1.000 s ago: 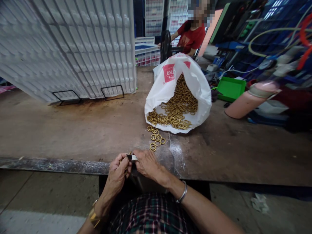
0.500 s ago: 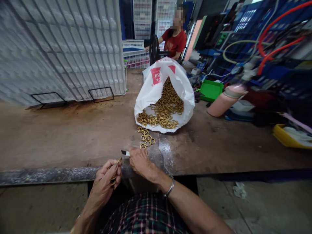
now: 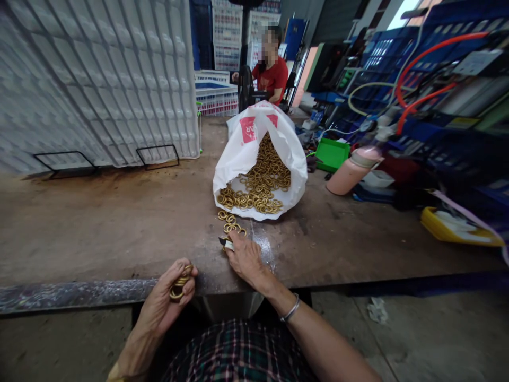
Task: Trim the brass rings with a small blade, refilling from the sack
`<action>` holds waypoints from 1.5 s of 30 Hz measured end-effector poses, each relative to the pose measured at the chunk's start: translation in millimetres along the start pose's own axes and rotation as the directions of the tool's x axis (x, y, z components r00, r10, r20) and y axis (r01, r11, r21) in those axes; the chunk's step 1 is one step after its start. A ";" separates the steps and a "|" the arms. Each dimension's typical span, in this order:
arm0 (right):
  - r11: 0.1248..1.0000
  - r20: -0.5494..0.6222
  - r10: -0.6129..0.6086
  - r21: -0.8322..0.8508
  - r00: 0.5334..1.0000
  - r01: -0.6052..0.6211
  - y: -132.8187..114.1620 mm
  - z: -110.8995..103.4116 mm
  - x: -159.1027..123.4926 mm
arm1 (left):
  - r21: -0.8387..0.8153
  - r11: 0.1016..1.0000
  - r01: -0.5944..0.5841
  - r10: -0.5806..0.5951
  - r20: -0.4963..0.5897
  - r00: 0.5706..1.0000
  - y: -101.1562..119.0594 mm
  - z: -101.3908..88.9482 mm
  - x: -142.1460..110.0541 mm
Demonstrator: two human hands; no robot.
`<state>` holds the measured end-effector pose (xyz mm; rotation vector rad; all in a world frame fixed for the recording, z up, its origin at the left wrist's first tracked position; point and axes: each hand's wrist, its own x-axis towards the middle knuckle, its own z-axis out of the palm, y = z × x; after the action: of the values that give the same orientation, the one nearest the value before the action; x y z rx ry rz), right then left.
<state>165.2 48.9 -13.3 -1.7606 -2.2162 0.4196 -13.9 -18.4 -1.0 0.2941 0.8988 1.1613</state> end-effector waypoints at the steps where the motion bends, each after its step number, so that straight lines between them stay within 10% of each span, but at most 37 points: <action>1: 1.000 0.005 -0.003 -0.001 1.000 0.003 -1.9 -0.2 -0.2 | -0.004 1.000 0.010 -0.010 0.007 1.000 0.1 -0.3 0.0; 11: 0.987 0.098 -0.161 -0.002 0.982 0.162 -16.9 4.6 12.9 | -0.165 0.984 0.064 -0.070 -0.029 0.997 3.9 -1.8 3.0; 25: 0.946 0.017 -0.014 -0.324 1.000 0.018 -7.4 -1.7 79.3 | -0.174 0.982 0.076 -0.077 0.002 0.997 -1.7 -3.1 4.9; 39: 0.932 0.246 -0.250 -0.203 0.936 0.302 -36.4 3.9 52.2 | -0.101 0.994 0.031 -0.030 0.005 1.000 -4.2 -5.6 9.7; 45: 0.982 0.044 -0.166 -0.080 0.985 0.169 -16.2 7.3 60.8 | -0.056 0.997 0.044 -0.043 0.024 0.999 -3.5 -5.6 9.9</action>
<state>134.6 104.4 -11.4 -1.6001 -2.4174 0.3294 -14.7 -12.5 -11.2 0.2401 0.8467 1.1389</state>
